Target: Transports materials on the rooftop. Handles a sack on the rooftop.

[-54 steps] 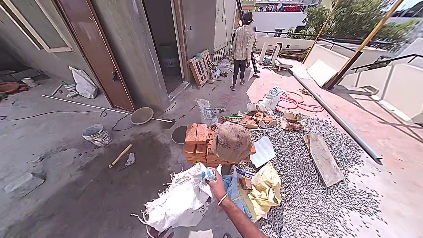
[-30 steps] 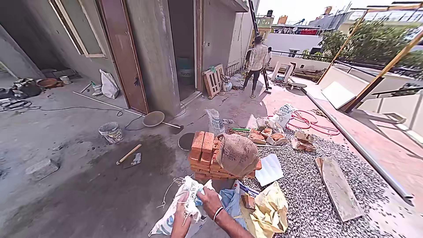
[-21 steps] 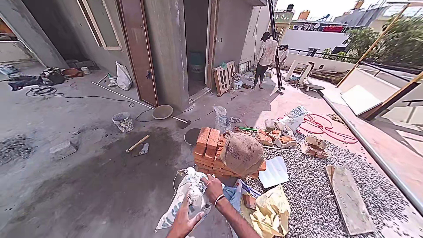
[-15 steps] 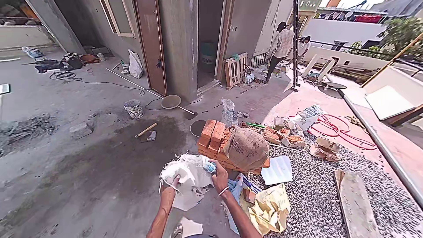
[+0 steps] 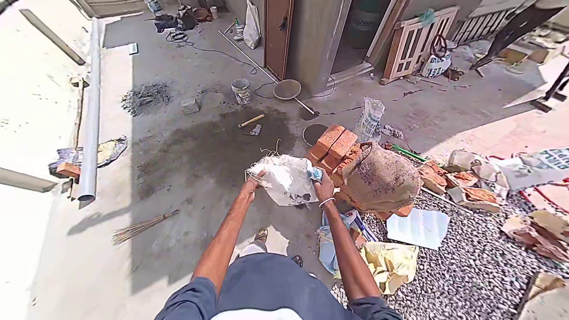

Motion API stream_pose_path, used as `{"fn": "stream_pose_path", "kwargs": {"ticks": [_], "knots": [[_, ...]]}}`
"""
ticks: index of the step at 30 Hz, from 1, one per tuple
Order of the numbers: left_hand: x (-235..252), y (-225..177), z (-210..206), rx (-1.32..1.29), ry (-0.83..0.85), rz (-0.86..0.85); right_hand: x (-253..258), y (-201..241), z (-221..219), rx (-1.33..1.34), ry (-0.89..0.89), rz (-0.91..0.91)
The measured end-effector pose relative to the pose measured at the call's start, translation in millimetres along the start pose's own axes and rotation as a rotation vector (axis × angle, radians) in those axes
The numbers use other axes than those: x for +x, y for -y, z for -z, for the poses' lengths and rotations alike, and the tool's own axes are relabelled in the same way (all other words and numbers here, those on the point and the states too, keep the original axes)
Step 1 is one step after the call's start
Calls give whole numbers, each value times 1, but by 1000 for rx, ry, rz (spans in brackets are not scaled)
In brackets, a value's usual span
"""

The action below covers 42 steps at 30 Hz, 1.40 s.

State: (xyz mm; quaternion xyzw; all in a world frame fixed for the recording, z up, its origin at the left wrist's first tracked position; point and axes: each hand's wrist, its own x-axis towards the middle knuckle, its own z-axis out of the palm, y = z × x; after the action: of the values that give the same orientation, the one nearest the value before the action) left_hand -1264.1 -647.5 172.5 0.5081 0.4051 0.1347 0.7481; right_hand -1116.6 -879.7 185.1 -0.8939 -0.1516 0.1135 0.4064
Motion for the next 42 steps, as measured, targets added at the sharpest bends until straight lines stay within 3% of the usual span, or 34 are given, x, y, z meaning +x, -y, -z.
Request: {"fn": "stream_pose_path", "kwargs": {"ticks": [3,6,9,13,15,18,22,24,29,31,33,37,40,42], "knots": [[12,-23,-1,-38,-58,-43,22,20,-19,34,-96,145],[-2,-6,11,53,-107,-129,3,27,-39,-70,43,125],[16,-10,3,146,-62,-323,8,44,-61,-211,63,217],[44,-2,-3,659,13,-590,16,75,-104,-431,263,222],[53,-9,3,819,4,-607,27,96,-120,-477,344,184],[61,-23,25,903,109,-603,58,124,-133,-527,407,172],[84,-20,75,877,288,-842,93,155,-155,-522,454,150],[107,-21,97,959,244,-979,100,170,-173,-503,496,166],[164,-42,140,1009,135,-1141,107,210,-220,-412,540,338],[180,-53,156,1029,63,-1097,114,220,-238,-352,545,410],[194,-65,169,1089,11,-937,125,226,-256,-328,580,509],[208,-81,192,1252,-50,-753,139,264,-279,-637,797,652],[219,-93,213,1356,-58,-669,156,266,-303,-611,771,791],[227,-100,229,1403,-68,-516,167,269,-316,-560,744,760]]}}
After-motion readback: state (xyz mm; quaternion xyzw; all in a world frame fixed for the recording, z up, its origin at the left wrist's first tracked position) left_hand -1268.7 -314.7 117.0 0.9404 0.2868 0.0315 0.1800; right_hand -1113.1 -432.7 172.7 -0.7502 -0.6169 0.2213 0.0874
